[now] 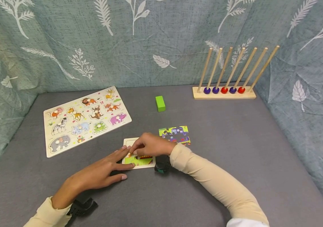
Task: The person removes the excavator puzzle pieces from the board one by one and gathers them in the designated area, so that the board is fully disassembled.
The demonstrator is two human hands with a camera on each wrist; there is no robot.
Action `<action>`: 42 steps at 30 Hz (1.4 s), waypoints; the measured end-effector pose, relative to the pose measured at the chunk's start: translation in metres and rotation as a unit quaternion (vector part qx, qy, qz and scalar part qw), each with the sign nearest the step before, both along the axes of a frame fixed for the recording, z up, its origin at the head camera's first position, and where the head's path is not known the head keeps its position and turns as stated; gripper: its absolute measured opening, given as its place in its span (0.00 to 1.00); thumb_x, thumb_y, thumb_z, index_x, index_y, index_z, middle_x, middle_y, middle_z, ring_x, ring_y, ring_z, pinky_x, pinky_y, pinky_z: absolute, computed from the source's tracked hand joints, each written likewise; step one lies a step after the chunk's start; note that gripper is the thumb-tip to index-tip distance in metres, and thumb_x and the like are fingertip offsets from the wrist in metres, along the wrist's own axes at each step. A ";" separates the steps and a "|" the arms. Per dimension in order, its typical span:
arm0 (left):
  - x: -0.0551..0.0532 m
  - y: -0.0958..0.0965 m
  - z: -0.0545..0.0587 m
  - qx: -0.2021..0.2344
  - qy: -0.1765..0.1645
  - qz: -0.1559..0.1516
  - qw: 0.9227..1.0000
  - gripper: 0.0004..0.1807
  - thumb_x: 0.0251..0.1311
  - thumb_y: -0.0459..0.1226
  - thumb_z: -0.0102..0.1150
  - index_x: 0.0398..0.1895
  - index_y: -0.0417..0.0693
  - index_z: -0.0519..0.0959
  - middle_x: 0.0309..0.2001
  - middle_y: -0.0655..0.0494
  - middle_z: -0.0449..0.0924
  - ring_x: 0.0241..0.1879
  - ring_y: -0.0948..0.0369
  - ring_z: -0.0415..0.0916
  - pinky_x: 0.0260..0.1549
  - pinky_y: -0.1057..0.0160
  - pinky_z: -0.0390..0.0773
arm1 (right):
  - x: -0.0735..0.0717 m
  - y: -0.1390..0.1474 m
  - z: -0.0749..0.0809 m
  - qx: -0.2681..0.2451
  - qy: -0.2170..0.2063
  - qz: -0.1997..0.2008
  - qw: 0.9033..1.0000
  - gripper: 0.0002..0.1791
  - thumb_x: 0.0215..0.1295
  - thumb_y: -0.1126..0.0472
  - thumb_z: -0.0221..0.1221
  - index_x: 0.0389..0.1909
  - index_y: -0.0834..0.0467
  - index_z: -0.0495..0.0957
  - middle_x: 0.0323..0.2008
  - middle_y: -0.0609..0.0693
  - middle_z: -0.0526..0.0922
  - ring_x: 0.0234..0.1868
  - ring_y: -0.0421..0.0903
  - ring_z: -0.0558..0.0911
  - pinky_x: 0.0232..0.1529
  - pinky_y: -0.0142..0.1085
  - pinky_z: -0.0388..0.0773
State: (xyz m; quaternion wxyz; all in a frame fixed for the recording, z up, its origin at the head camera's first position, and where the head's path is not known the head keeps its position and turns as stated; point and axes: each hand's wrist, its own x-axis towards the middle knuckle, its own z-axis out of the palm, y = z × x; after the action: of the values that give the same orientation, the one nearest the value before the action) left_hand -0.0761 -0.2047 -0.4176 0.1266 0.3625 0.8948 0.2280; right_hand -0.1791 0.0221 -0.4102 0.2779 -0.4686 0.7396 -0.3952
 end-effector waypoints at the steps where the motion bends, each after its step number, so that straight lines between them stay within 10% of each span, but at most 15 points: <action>1: 0.000 0.000 0.000 0.000 0.001 0.000 1.000 0.22 0.66 0.42 0.60 0.62 0.50 0.77 0.74 0.37 0.50 0.73 0.42 0.43 0.65 0.39 0.55 | 0.000 0.000 0.000 0.002 -0.002 -0.001 1.000 0.10 0.68 0.70 0.57 0.45 0.64 0.85 0.38 0.49 0.87 0.31 0.33 0.76 0.35 0.27 0.75; 42: 0.001 -0.002 -0.001 0.014 -0.011 0.001 1.000 0.23 0.67 0.42 0.60 0.63 0.49 0.76 0.74 0.38 0.48 0.73 0.41 0.41 0.63 0.38 0.57 | 0.009 -0.003 -0.001 -0.025 -0.038 -0.041 0.998 0.10 0.68 0.71 0.57 0.47 0.67 0.82 0.43 0.54 0.86 0.45 0.37 0.81 0.46 0.29 0.77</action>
State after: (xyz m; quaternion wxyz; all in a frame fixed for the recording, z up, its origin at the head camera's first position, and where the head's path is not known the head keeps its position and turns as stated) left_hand -0.0754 -0.2062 -0.4183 0.1307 0.3612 0.8903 0.2446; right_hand -0.1705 0.0192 -0.4116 0.2776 -0.4292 0.7371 -0.4421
